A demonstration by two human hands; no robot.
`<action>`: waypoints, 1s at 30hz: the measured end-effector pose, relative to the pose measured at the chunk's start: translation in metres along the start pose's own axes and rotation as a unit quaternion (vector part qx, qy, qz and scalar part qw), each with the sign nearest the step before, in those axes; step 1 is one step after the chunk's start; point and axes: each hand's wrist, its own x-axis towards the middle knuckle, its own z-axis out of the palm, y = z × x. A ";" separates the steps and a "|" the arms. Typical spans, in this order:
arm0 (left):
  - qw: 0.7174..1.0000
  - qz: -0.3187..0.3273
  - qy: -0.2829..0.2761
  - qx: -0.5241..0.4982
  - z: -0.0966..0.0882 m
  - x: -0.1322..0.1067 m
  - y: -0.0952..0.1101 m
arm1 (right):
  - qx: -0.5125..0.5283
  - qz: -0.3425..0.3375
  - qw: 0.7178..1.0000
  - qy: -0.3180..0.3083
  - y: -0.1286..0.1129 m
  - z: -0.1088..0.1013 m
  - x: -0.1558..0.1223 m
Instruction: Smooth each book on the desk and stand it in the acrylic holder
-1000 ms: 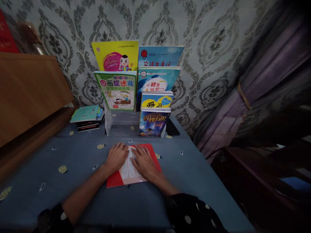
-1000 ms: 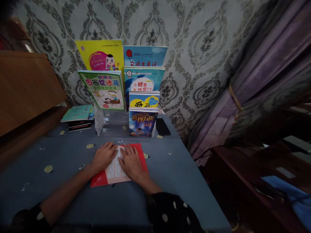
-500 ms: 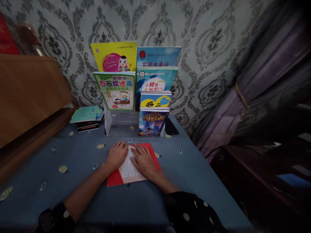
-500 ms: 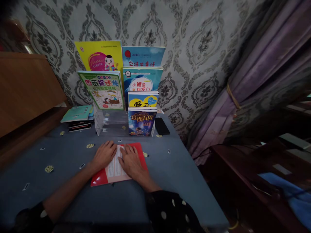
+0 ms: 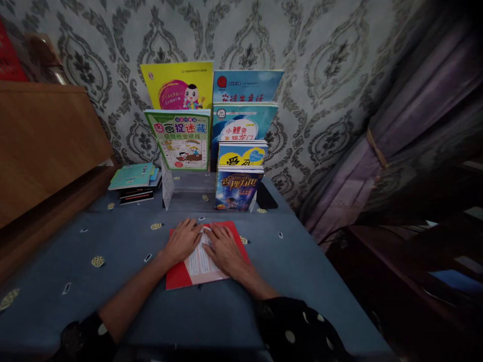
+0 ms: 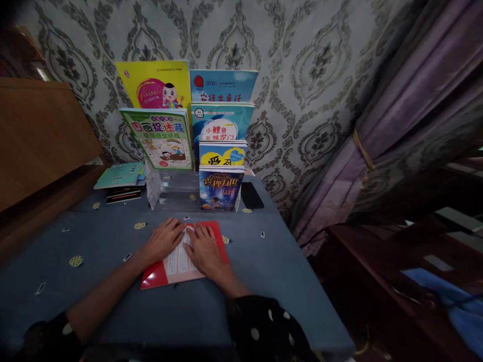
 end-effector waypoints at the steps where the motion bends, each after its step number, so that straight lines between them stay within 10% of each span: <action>1: 1.000 -0.002 -0.001 0.002 -0.001 0.000 0.001 | 0.002 -0.006 1.000 -0.001 0.001 -0.001 0.000; 30: 0.999 0.006 0.018 -0.035 0.009 0.012 0.016 | 0.001 0.050 0.999 0.009 0.013 -0.013 -0.007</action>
